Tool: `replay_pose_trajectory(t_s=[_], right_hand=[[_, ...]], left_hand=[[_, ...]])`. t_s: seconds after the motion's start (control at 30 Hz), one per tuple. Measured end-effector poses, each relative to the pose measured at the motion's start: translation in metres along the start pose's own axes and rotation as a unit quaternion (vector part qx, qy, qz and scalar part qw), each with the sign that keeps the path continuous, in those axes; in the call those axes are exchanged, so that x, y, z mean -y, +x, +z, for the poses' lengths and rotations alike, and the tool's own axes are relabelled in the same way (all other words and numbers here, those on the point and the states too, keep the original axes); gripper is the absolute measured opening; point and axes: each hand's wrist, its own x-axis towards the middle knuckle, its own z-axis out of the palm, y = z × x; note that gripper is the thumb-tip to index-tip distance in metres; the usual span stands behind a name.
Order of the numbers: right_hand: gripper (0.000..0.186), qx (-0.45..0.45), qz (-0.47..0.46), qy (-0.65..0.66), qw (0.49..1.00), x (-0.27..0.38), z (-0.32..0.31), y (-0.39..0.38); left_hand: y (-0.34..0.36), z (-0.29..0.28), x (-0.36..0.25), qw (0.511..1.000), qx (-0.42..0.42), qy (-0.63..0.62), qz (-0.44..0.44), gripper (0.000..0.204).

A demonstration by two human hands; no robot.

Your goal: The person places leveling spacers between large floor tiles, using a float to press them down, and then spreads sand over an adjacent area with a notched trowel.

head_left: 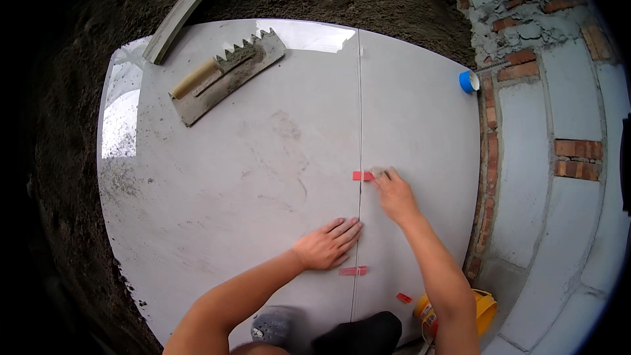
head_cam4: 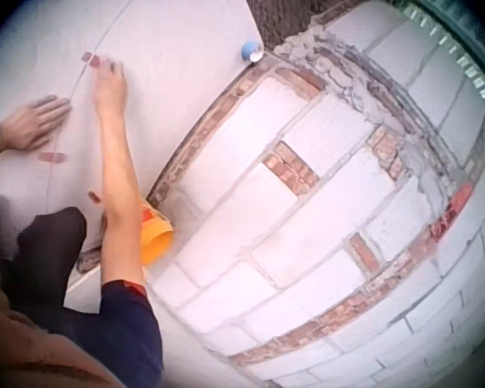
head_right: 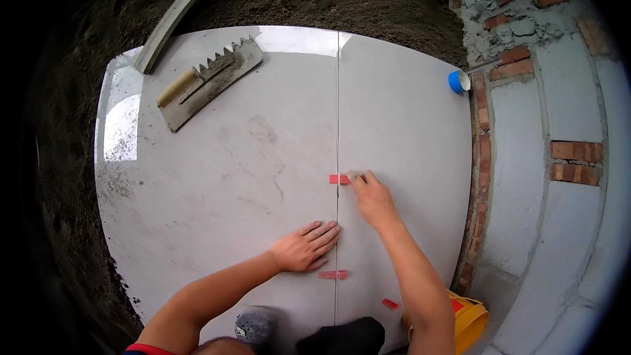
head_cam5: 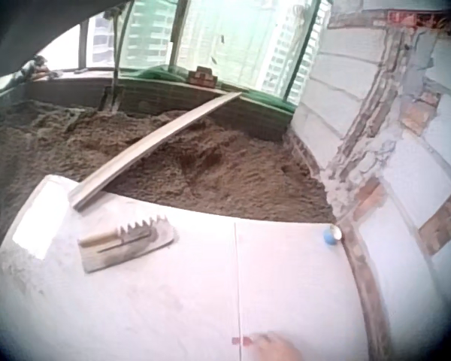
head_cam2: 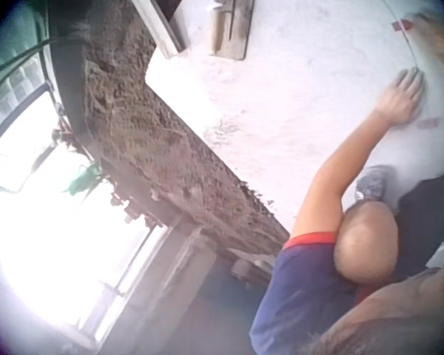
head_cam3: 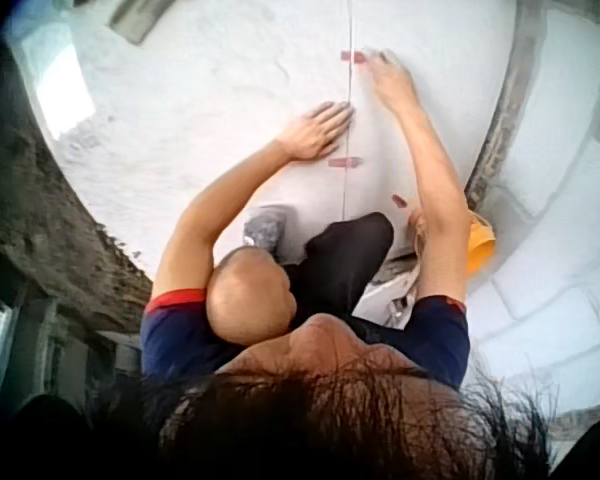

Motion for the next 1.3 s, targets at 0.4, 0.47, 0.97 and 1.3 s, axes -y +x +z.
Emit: replay_pose_trajectory(t_s=[0.4,0.47,0.97,1.3], right_hand=[[0.031,-0.086,-0.018,-0.210,0.974,0.032,0.029,0.031],[0.024,-0.098,-0.056,-0.209,0.971,0.027,0.033,0.030],[0.039,-0.158,0.289,0.199,0.923,-0.008,0.000,-0.112],[0.032,0.003,0.403,0.049,0.914,-0.013,0.045,-0.381]], left_hand=[[-0.008,0.018,-0.002,0.999,-0.052,-0.012,-0.011,0.049],[-0.010,0.018,-0.001,0.999,-0.042,-0.003,-0.007,0.050],[0.025,0.012,-0.008,0.998,-0.052,-0.024,-0.008,0.036],[-0.006,-0.028,0.045,0.979,-0.167,-0.009,-0.120,0.034]])
